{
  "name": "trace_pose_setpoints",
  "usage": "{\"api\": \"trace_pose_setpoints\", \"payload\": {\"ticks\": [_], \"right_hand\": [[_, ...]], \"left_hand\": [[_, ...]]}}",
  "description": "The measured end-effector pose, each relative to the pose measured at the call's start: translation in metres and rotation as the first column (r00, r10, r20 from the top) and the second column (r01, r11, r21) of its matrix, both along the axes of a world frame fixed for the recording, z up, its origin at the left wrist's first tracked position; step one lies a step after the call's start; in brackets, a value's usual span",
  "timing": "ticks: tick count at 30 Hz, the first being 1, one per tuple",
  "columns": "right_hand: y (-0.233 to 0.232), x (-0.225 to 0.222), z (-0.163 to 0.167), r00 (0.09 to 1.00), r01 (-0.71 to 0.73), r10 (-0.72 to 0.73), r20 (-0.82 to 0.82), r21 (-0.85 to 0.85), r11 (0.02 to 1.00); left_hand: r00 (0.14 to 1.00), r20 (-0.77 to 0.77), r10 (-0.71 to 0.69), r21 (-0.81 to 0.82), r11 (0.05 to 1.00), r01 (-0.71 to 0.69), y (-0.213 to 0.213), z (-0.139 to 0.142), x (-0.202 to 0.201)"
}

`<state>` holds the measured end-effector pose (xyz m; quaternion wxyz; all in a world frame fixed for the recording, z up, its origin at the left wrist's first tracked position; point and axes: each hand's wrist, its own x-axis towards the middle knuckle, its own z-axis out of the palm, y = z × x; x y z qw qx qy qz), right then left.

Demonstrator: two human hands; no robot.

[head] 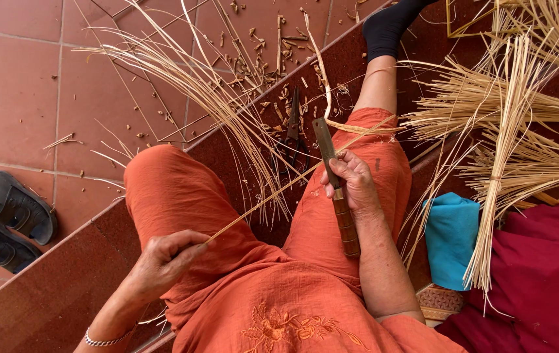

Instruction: The person sits on a tiled floor and uses a knife to scrape and split dried plant stalks into thin strips. The person repeatedly picks up stalks, shaves off outer layers, and separates fibers, accumulating shavings on the floor.

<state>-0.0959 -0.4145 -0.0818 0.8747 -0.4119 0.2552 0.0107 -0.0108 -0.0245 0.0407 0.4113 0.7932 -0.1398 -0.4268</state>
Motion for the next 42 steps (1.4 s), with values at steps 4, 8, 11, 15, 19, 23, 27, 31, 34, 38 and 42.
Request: {"api": "trace_pose_setpoints", "payload": {"ticks": [4, 8, 11, 15, 19, 23, 27, 31, 34, 38, 42], "right_hand": [[0.004, 0.000, 0.001, 1.000, -0.023, 0.023, 0.014, 0.003, 1.000], [0.004, -0.001, 0.004, 1.000, 0.008, -0.010, -0.027, -0.074, 0.997], [0.002, -0.001, 0.005, 0.999, 0.049, -0.050, -0.005, -0.045, 0.998], [0.002, 0.000, 0.006, 0.999, 0.039, -0.041, -0.026, -0.083, 0.996], [0.005, 0.003, 0.010, 0.998, 0.052, -0.054, -0.031, -0.074, 0.996], [0.016, 0.007, 0.012, 0.999, 0.038, -0.038, -0.003, -0.043, 0.998], [0.023, 0.004, 0.014, 1.000, 0.004, -0.004, 0.005, -0.037, 0.999], [0.020, 0.000, 0.016, 0.999, -0.009, 0.006, -0.035, -0.080, 0.997], [0.018, 0.001, 0.017, 0.999, -0.017, 0.013, -0.052, -0.061, 0.998], [0.019, 0.002, 0.016, 0.999, -0.042, 0.041, -0.027, -0.035, 0.999], [0.021, -0.002, 0.016, 0.999, -0.049, 0.048, -0.009, -0.051, 0.997]], "left_hand": [[0.998, 0.066, 0.020, -0.020, 1.000, -0.019, 0.015, -0.002, -0.006], [1.000, -0.022, 0.010, 0.235, 0.972, -0.005, 0.026, -0.001, -0.002], [0.980, 0.197, -0.043, 0.137, 0.990, 0.016, 0.035, 0.004, 0.001], [0.927, 0.372, -0.040, 0.169, 0.985, -0.025, 0.034, 0.010, 0.002], [0.763, 0.615, -0.199, 0.305, 0.952, 0.003, 0.016, 0.015, -0.003], [0.598, 0.768, -0.229, 0.250, 0.967, 0.049, -0.030, 0.001, -0.003], [0.696, 0.678, -0.237, 0.216, 0.969, 0.120, -0.090, -0.031, -0.013], [0.807, 0.582, -0.102, 0.015, 0.993, 0.115, -0.116, -0.046, -0.011], [0.917, 0.394, -0.058, -0.039, 0.996, 0.080, -0.123, -0.047, -0.002], [0.980, 0.199, -0.028, -0.074, 0.996, 0.044, -0.121, -0.043, 0.005], [0.988, 0.155, -0.001, -0.117, 0.993, 0.019, -0.108, -0.038, 0.006]]}}
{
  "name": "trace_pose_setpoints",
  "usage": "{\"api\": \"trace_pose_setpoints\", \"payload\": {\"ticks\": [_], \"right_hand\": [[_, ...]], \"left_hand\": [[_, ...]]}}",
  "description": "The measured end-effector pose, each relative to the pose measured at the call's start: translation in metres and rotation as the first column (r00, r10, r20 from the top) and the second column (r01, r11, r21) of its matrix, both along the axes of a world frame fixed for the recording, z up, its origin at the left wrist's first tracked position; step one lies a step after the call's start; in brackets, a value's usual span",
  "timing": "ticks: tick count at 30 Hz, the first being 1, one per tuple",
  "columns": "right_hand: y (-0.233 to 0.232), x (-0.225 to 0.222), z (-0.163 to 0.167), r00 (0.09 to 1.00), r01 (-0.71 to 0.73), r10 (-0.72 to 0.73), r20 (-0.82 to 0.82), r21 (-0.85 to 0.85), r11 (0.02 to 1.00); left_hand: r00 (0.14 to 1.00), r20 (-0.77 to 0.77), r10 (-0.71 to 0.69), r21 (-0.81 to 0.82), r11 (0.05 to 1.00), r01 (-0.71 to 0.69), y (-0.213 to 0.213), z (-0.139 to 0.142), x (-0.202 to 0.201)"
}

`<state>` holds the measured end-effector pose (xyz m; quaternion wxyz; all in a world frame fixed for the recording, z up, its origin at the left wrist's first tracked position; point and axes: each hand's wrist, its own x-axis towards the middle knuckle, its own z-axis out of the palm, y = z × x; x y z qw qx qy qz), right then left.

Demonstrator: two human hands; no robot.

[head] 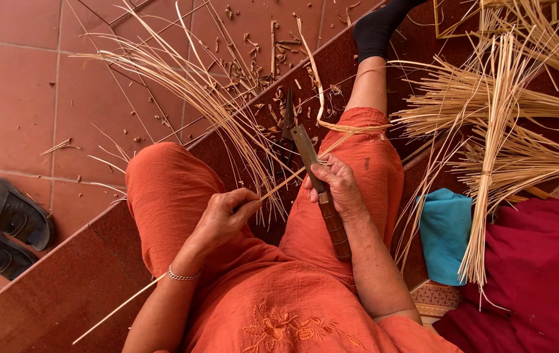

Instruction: The person sits on a tiled floor and uses a knife to scrape and split dried plant stalks into thin strips. The person repeatedly picks up stalks, shaves off outer layers, and separates fibers, accumulating shavings on the floor.

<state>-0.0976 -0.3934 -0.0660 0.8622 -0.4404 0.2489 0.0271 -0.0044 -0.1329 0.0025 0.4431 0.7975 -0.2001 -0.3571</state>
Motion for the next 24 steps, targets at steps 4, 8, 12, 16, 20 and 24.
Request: {"api": "trace_pose_setpoints", "payload": {"ticks": [4, 8, 12, 16, 20, 24], "right_hand": [[-0.004, -0.001, -0.002, 0.999, 0.024, -0.024, 0.022, 0.000, 1.000], [-0.005, 0.001, -0.002, 1.000, 0.030, -0.030, 0.010, -0.005, 1.000], [-0.005, 0.000, -0.001, 1.000, 0.028, -0.028, -0.003, 0.005, 1.000], [-0.020, 0.000, -0.001, 0.986, 0.164, -0.162, -0.037, 0.087, 0.983], [-0.030, 0.005, -0.006, 0.976, 0.199, -0.213, 0.046, 0.200, 0.959], [-0.018, 0.001, -0.009, 0.991, 0.088, -0.114, 0.063, 0.317, 0.944]], "left_hand": [[1.000, 0.000, -0.004, 0.005, 1.000, 0.004, 0.020, 0.006, 0.003], [1.000, -0.012, 0.010, -0.092, 0.996, -0.011, 0.041, 0.009, 0.002], [1.000, -0.014, -0.005, 0.049, 0.999, 0.005, 0.058, 0.006, -0.005], [0.998, 0.001, 0.064, -0.017, 0.998, -0.064, 0.090, 0.011, -0.007], [0.965, -0.044, 0.259, -0.039, 0.965, -0.261, 0.106, 0.015, -0.008], [0.956, -0.134, 0.259, 0.000, 0.965, -0.262, 0.074, 0.001, -0.014]]}}
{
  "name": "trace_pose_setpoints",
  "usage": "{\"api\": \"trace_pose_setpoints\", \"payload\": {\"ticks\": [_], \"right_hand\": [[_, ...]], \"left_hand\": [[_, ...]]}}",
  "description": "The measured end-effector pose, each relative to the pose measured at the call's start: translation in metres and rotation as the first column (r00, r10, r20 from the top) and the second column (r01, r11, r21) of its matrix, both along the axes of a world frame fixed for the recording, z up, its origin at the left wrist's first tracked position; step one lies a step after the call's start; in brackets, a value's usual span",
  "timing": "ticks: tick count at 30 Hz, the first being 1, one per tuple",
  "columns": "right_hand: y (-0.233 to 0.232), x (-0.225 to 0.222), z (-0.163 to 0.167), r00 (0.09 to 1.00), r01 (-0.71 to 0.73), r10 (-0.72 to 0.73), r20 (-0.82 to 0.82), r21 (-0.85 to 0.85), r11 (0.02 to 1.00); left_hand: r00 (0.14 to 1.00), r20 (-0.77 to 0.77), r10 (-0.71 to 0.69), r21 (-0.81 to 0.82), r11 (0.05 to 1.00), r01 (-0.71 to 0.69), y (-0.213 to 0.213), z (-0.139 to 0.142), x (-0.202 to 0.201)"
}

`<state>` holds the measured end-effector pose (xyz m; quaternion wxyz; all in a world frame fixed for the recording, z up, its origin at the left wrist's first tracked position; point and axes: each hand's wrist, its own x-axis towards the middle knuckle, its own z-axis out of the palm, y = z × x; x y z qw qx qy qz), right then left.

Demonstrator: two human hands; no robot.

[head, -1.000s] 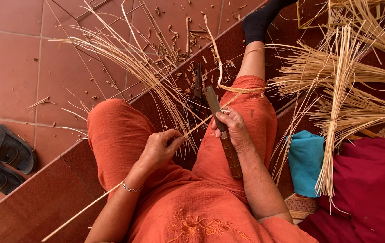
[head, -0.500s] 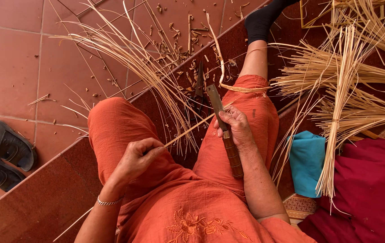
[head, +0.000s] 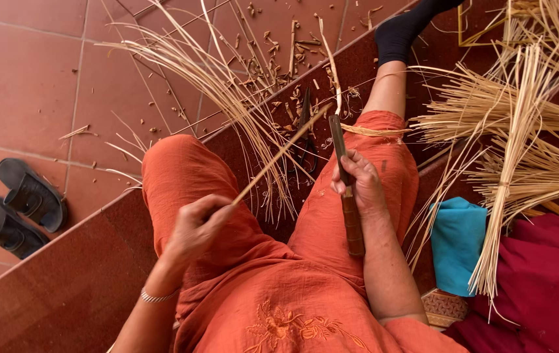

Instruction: The person sits on a tiled floor and uses a knife to scrape and split dried plant stalks into thin strips. The person repeatedly picks up stalks, shaves off outer layers, and separates fibers, accumulating shavings on the floor.

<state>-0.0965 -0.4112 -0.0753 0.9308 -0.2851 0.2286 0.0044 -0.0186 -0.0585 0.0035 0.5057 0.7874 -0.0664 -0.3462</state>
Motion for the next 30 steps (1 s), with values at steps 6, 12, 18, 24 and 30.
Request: {"api": "trace_pose_setpoints", "payload": {"ticks": [6, 12, 18, 24, 30], "right_hand": [[0.019, -0.015, 0.034, 0.987, -0.121, 0.117, 0.107, 0.033, 0.992], [0.048, -0.012, 0.064, 0.953, -0.286, 0.282, 0.109, 0.020, 0.958], [0.064, -0.004, 0.062, 0.911, -0.412, 0.412, -0.032, -0.149, 0.899], [0.069, -0.008, 0.049, 0.913, -0.407, 0.400, -0.077, -0.157, 0.900], [0.063, -0.009, 0.041, 0.914, -0.405, 0.398, -0.075, -0.179, 0.897]], "left_hand": [[0.999, 0.027, -0.021, -0.203, 0.979, 0.026, -0.055, -0.025, 0.002], [0.979, -0.202, -0.014, -0.347, 0.936, -0.058, -0.080, -0.048, 0.005], [0.961, -0.264, -0.082, -0.393, 0.919, -0.030, -0.085, -0.051, 0.003], [0.993, -0.014, -0.114, -0.285, 0.953, 0.106, -0.088, -0.041, 0.003], [0.990, -0.015, -0.143, -0.213, 0.967, 0.137, -0.089, -0.035, 0.005]]}}
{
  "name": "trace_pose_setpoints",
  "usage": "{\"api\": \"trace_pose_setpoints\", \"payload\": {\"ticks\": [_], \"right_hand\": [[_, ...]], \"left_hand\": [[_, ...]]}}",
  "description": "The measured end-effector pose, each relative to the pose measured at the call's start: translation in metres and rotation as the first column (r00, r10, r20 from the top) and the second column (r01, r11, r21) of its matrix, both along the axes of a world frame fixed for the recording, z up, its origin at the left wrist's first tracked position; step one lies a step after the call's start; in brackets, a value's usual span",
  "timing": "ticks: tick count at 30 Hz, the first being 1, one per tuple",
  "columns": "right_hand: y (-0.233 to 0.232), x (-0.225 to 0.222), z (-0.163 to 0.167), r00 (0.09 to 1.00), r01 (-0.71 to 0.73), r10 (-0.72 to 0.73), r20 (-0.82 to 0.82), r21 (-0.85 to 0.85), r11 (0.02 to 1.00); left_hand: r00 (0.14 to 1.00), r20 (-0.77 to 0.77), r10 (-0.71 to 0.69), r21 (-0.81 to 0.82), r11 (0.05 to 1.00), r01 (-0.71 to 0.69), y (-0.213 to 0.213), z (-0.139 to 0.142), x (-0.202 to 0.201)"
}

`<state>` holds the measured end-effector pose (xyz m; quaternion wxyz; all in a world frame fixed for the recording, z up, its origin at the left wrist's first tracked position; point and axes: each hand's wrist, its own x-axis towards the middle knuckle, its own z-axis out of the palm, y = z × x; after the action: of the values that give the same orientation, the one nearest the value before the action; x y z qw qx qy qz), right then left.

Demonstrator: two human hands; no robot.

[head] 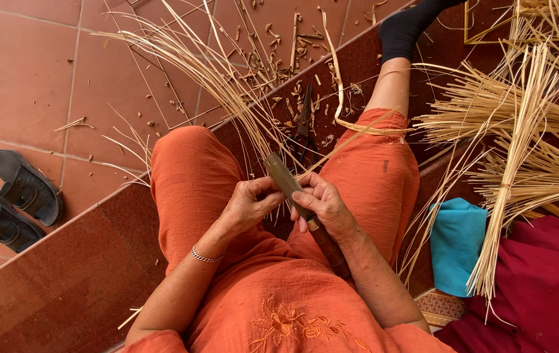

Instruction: The person sits on a tiled floor and uses a knife to scrape and split dried plant stalks into thin strips. The person repeatedly picks up stalks, shaves off outer layers, and separates fibers, accumulating shavings on the floor.

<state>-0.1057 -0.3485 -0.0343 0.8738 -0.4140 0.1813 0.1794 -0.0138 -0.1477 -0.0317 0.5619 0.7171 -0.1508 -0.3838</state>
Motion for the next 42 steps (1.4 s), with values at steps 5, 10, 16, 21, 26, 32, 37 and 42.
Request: {"api": "trace_pose_setpoints", "payload": {"ticks": [5, 10, 16, 21, 26, 32, 37, 42], "right_hand": [[-0.021, 0.000, -0.008, 0.984, 0.179, -0.179, -0.017, 0.006, 0.984], [-0.031, -0.003, -0.017, 0.970, 0.243, -0.244, 0.017, 0.035, 0.969], [-0.048, -0.003, -0.032, 0.953, 0.302, -0.303, 0.007, 0.041, 0.952], [-0.055, -0.004, -0.044, 0.928, 0.371, -0.372, 0.000, 0.043, 0.927], [-0.063, 0.001, -0.044, 0.897, 0.439, -0.430, -0.096, 0.102, 0.893], [-0.074, 0.009, -0.039, 0.886, 0.462, -0.457, -0.080, 0.052, 0.886], [-0.083, 0.013, -0.040, 0.918, 0.395, -0.392, -0.063, 0.061, 0.917], [-0.088, 0.016, -0.043, 0.933, 0.359, -0.359, -0.037, 0.005, 0.933]], "left_hand": [[0.999, -0.030, -0.014, 0.008, 1.000, 0.014, 0.005, 0.002, -0.001], [1.000, 0.004, -0.014, -0.010, 1.000, 0.014, 0.004, 0.008, 0.001], [0.990, 0.129, -0.063, 0.102, 0.994, 0.050, 0.014, 0.029, 0.005], [0.979, 0.190, -0.076, 0.130, 0.990, 0.051, 0.038, 0.040, 0.003], [0.981, 0.193, -0.009, 0.123, 0.992, -0.015, 0.076, 0.040, -0.003], [0.945, 0.062, 0.321, 0.065, 0.944, -0.325, 0.118, 0.049, -0.003], [0.837, 0.461, 0.294, 0.257, 0.859, -0.443, 0.140, 0.051, -0.008], [0.787, 0.396, 0.473, 0.294, 0.747, -0.597, 0.177, 0.033, -0.006]]}}
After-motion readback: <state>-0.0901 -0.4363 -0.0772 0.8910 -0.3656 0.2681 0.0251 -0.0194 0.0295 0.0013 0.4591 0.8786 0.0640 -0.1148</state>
